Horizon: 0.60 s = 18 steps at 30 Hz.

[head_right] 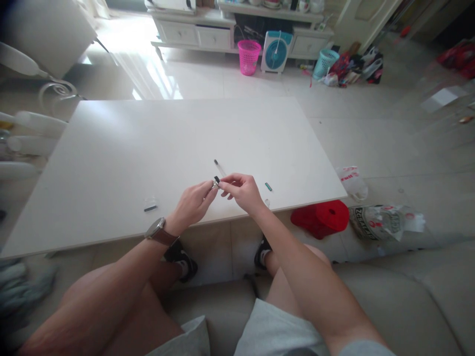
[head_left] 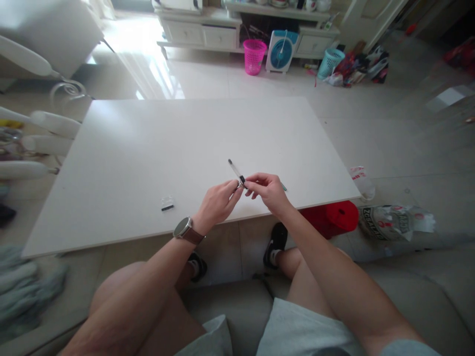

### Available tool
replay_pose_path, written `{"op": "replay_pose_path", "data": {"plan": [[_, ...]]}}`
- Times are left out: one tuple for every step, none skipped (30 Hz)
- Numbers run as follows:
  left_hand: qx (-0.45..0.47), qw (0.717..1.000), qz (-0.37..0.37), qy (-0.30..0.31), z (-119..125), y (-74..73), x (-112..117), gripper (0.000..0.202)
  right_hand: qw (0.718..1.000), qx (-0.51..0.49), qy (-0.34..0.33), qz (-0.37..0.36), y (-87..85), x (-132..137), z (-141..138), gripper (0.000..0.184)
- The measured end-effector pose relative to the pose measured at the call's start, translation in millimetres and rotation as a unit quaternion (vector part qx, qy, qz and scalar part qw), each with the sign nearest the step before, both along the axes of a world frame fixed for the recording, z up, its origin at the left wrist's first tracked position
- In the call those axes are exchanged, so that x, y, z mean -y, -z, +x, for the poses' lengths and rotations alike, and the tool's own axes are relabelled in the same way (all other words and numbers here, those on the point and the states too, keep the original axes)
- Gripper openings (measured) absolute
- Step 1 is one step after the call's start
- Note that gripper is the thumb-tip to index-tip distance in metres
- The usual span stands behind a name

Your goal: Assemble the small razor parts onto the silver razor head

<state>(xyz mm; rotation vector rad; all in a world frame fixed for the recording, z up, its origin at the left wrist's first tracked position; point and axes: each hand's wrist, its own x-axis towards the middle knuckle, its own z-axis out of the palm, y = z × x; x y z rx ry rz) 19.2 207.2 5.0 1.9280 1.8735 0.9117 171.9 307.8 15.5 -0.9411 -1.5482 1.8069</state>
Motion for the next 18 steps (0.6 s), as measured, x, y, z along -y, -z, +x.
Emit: {"op": "replay_pose_path", "data": {"plan": [[-0.002,1.000,-0.001,0.000,-0.2,0.0,0.0,0.034,1.000,0.002,0.000,0.001,0.2,-0.3,0.1,0.024],[-0.003,1.000,0.000,-0.001,-0.5,-0.1,0.1,0.034,1.000,0.003,0.000,0.002,0.2,-0.5,0.2,0.023],[-0.004,1.000,0.000,-0.001,-0.7,-0.2,0.1,0.033,1.000,0.004,0.000,0.003,0.3,-0.8,0.3,0.023],[-0.005,1.000,0.001,-0.002,-0.8,-0.3,0.2,0.033,1.000,0.005,0.001,0.005,0.3,-0.9,0.4,0.023],[-0.005,1.000,0.001,-0.002,-0.9,-0.5,0.3,0.033,1.000,0.006,0.001,0.007,0.4,-1.0,0.6,0.022],[-0.005,1.000,0.001,-0.003,-0.9,-0.6,0.4,0.033,1.000,0.006,0.001,0.010,0.4,-1.0,0.8,0.022],[-0.003,1.000,0.000,-0.003,-0.7,-0.8,0.5,0.033,1.000,0.006,0.001,0.014,0.5,-1.0,1.0,0.021],[-0.001,1.000,-0.002,-0.004,-0.5,-1.0,0.6,0.033,1.000,0.007,0.001,0.018,0.6,-1.0,1.2,0.021],[0.002,1.000,-0.004,-0.005,-0.3,-1.2,0.7,0.033,1.000,0.008,0.000,0.022,0.7,-1.0,1.5,0.020],[0.004,1.000,-0.006,-0.005,-0.1,-1.3,0.8,0.033,1.000,0.009,-0.001,0.025,0.9,-1.1,1.7,0.020],[0.007,1.000,-0.007,-0.005,0.1,-1.4,0.8,0.033,1.000,0.009,-0.002,0.028,1.1,-1.1,1.8,0.019],[0.009,1.000,-0.009,-0.005,0.0,-1.5,0.8,0.033,0.999,0.010,-0.002,0.031,1.4,-1.2,2.0,0.019],[0.012,1.000,-0.010,-0.004,-0.2,-1.6,0.8,0.033,0.999,0.010,-0.003,0.033,1.7,-1.4,2.0,0.019],[0.016,1.000,-0.010,-0.002,-0.5,-1.7,0.8,0.032,0.999,0.009,-0.003,0.034,2.0,-1.5,2.1,0.019],[0.022,1.000,-0.011,0.003,-1.0,-1.9,0.8,0.030,0.999,0.009,-0.003,0.035,2.3,-1.7,2.1,0.019],[0.030,0.999,-0.011,0.010,-1.6,-2.1,0.9,0.028,0.999,0.011,-0.003,0.036,2.5,-1.9,2.1,0.019],[0.040,0.999,-0.009,0.017,-2.3,-2.3,1.0,0.027,0.999,0.012,-0.003,0.035,2.6,-2.0,2.1,0.019],[0.050,0.998,-0.007,0.025,-2.9,-2.5,1.3,0.026,0.999,0.014,-0.003,0.035,2.5,-2.1,2.2,0.019]]}}
